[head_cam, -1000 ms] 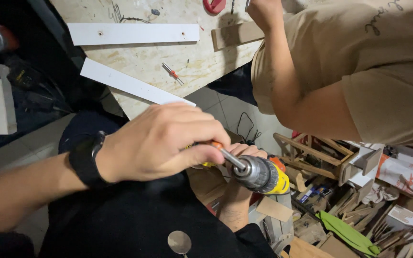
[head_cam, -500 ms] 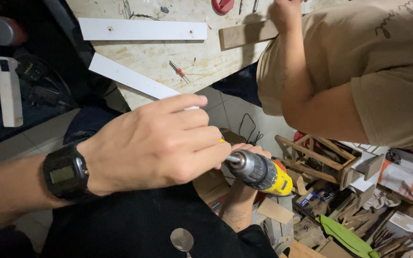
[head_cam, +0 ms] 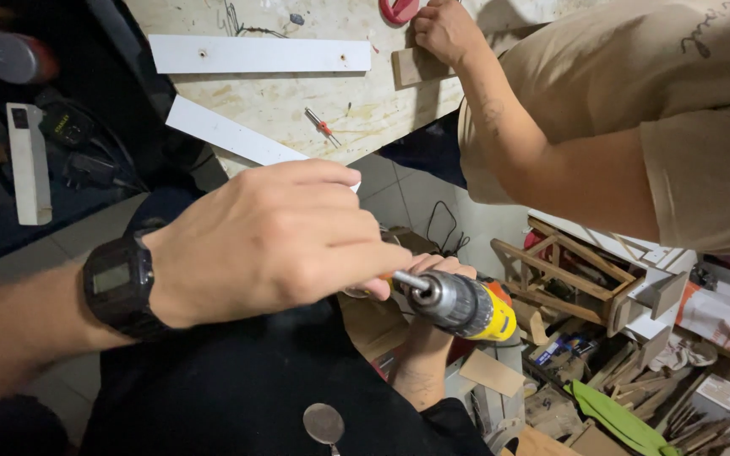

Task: The person uses a yellow cordless drill to make holes in a white wooden plank on a workbench. They change the drill bit midway through the task and continue drilling additional holes in the same plank.

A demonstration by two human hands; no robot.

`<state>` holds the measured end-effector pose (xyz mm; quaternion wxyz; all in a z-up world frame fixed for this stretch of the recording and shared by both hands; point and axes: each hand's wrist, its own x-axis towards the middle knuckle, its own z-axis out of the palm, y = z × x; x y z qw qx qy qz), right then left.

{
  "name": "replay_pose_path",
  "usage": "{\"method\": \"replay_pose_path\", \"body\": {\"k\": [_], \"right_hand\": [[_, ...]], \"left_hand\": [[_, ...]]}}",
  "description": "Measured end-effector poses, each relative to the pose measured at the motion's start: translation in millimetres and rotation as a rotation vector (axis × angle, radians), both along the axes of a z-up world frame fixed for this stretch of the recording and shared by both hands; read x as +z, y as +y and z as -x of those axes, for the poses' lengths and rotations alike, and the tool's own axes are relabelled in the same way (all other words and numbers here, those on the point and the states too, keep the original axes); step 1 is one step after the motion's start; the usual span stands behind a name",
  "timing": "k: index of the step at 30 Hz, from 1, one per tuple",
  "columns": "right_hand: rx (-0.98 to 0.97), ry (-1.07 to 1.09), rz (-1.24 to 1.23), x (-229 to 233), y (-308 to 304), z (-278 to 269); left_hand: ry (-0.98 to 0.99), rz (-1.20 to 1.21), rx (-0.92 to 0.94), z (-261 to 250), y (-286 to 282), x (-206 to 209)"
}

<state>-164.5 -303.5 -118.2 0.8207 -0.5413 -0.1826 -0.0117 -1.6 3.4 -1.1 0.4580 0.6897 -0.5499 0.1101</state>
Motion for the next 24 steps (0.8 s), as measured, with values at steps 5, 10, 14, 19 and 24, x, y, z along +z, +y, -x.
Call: {"method": "replay_pose_path", "body": {"k": [5, 10, 14, 19, 24], "right_hand": [[-0.008, 0.001, -0.037, 6, 17, -3], [-0.053, 0.014, -0.066, 17, 36, -3], [-0.220, 0.027, -0.113, 26, 54, -5], [-0.235, 0.009, -0.143, -7, 36, 9], [-0.244, -0.004, -0.178, -14, 29, 14]], "left_hand": [[0.311, 0.098, -0.034, 5, 2, 0], [0.382, 0.144, -0.058, 8, 3, 2], [0.831, 0.231, -0.185, 0, 4, 3], [1.231, 0.380, -0.640, 21, -18, -34], [1.074, 0.301, -0.816, 34, -27, -26]]}}
